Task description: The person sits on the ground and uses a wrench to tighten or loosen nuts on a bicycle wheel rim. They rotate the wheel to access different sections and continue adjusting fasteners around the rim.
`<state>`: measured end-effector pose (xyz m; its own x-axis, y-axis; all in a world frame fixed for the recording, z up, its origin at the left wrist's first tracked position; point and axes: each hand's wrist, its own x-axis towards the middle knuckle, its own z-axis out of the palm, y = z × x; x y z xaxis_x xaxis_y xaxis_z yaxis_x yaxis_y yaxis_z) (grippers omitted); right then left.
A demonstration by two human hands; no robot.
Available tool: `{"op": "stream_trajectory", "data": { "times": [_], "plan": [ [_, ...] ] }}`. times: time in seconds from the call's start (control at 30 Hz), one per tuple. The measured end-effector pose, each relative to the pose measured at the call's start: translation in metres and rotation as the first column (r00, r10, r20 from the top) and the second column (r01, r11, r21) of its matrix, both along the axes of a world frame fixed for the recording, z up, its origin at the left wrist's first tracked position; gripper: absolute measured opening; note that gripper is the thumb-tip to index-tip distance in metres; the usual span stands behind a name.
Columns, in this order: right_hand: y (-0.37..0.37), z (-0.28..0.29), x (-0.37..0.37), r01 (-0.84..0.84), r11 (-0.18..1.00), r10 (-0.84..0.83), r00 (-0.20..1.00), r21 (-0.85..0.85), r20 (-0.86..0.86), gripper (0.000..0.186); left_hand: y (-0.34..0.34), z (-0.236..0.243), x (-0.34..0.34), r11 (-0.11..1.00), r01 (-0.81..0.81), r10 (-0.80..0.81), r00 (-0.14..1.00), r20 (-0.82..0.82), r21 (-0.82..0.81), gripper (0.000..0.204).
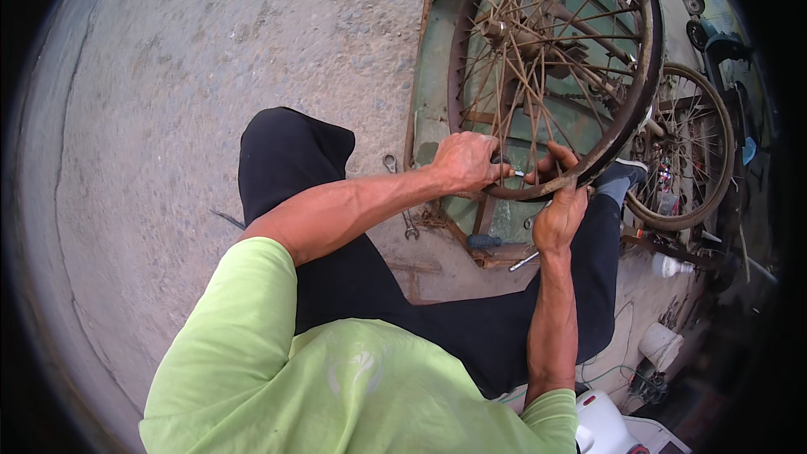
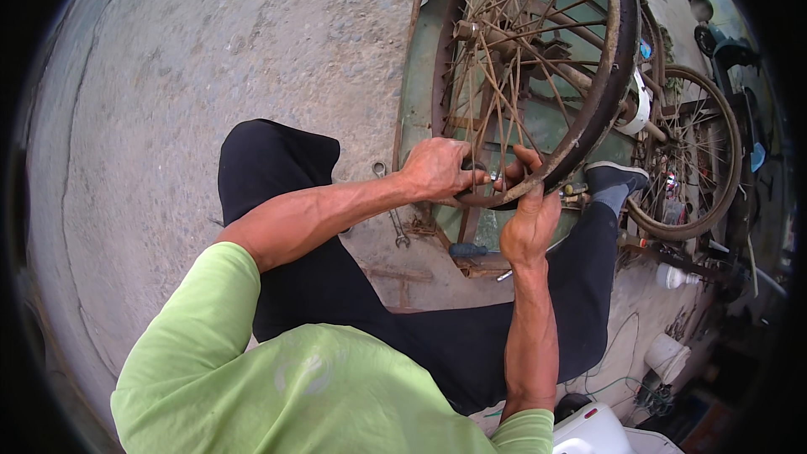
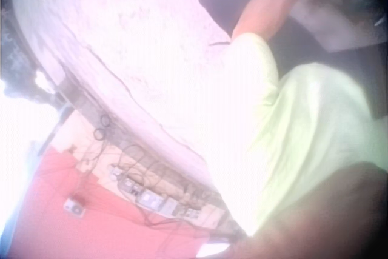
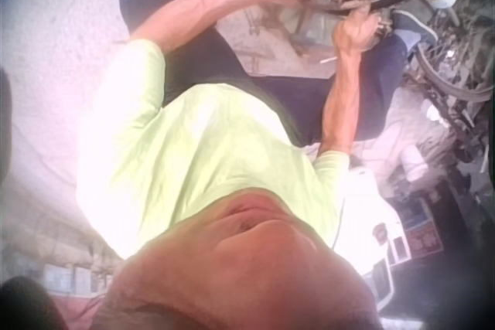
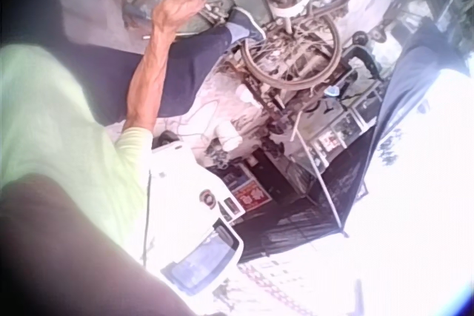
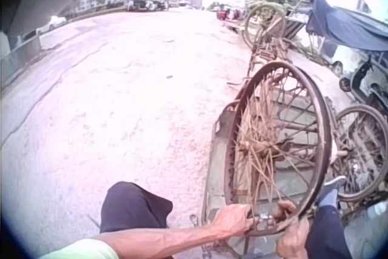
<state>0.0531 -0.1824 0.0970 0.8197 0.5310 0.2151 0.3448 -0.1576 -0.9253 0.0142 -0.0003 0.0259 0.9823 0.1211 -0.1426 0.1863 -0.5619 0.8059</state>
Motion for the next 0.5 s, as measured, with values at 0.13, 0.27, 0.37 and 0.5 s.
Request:
{"op": "stream_trajectory", "data": {
  "times": [0.13, 0.27, 0.37, 0.5],
  "plan": [
    [-0.001, -0.001, -0.001, 0.040, 0.999, -0.039, 0.998, 0.003, -0.040, 0.067, 0.009, -0.001, -0.004, 0.995, 0.028, -0.032, 0.999, -0.035, -0.098, 0.053],
    [-0.011, -0.033, 0.004, 0.121, 0.930, -0.034, 0.969, 0.348, -0.245, 0.072, 0.017, -0.011, -0.009, 0.987, 0.092, -0.092, 0.996, 0.000, -0.129, 0.046],
    [-0.010, -0.066, 0.039, 0.193, 0.965, -0.112, 0.914, 0.178, -0.390, 0.075, 0.022, -0.013, -0.012, 0.978, 0.146, -0.139, 0.989, 0.057, -0.148, 0.040],
    [0.025, -0.094, 0.067, 0.192, 0.980, -0.174, 0.717, -0.049, -0.675, 0.074, 0.029, -0.020, -0.008, 0.952, 0.229, -0.216, 0.973, 0.085, -0.201, 0.038]
  ]
}}
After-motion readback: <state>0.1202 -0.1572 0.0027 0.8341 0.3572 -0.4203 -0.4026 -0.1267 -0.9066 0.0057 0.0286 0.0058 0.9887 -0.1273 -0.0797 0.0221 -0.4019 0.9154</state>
